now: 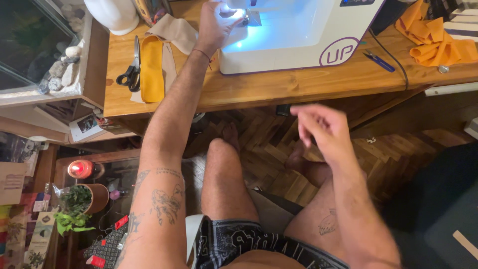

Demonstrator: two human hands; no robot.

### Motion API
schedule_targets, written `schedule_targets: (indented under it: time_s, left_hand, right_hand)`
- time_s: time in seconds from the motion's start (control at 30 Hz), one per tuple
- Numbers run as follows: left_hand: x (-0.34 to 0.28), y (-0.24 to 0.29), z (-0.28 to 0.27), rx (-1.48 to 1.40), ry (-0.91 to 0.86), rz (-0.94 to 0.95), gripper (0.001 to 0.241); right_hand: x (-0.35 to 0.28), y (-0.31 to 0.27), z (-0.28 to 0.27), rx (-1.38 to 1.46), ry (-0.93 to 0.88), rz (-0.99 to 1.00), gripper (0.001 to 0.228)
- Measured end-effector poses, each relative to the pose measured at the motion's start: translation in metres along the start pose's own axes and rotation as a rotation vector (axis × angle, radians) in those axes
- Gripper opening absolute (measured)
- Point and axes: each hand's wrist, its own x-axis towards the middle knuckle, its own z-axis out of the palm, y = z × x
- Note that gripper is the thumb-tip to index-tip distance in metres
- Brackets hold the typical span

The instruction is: Threading a sewing machine and preparing fabric strips for sewing

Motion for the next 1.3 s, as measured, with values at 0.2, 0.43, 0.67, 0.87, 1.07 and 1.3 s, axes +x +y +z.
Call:
schedule_targets:
  time_s: [0.2, 0.43, 0.67, 0.87, 1.07, 1.3]
  left_hand:
    - [0.003, 0.010, -0.005, -0.114, -0.069, 0.107, 0.032]
    - [0.002, 0.018, -0.009, 0.148, -0.070, 0.083, 0.025]
    - [0.003, 0.022, -0.006, 0.128, -0.056, 0.078, 0.020]
    - [0.002, 0.028, -0.011, 0.075, -0.003, 0.145, 0.026]
    - [0.001, 0.034, -0.013, 0.023, 0.009, 0.083, 0.025]
    - [-0.009, 0.039, -0.012, -0.042, 0.011, -0.055, 0.021]
  right_hand:
    - [0.125, -0.011, 0.001, -0.505, 0.040, -0.304, 0.022]
    - [0.235, 0.007, 0.011, -0.524, 0.025, -0.532, 0.011]
    - [0.285, 0.035, 0.008, -0.524, 0.091, -0.552, 0.009]
    - [0.299, 0.037, 0.012, -0.465, 0.051, -0.347, 0.011]
    - [0.293, 0.015, 0.014, -0.442, -0.010, -0.167, 0.014]
    - [0.285, -0.011, 0.029, -0.698, -0.079, -0.094, 0.029]
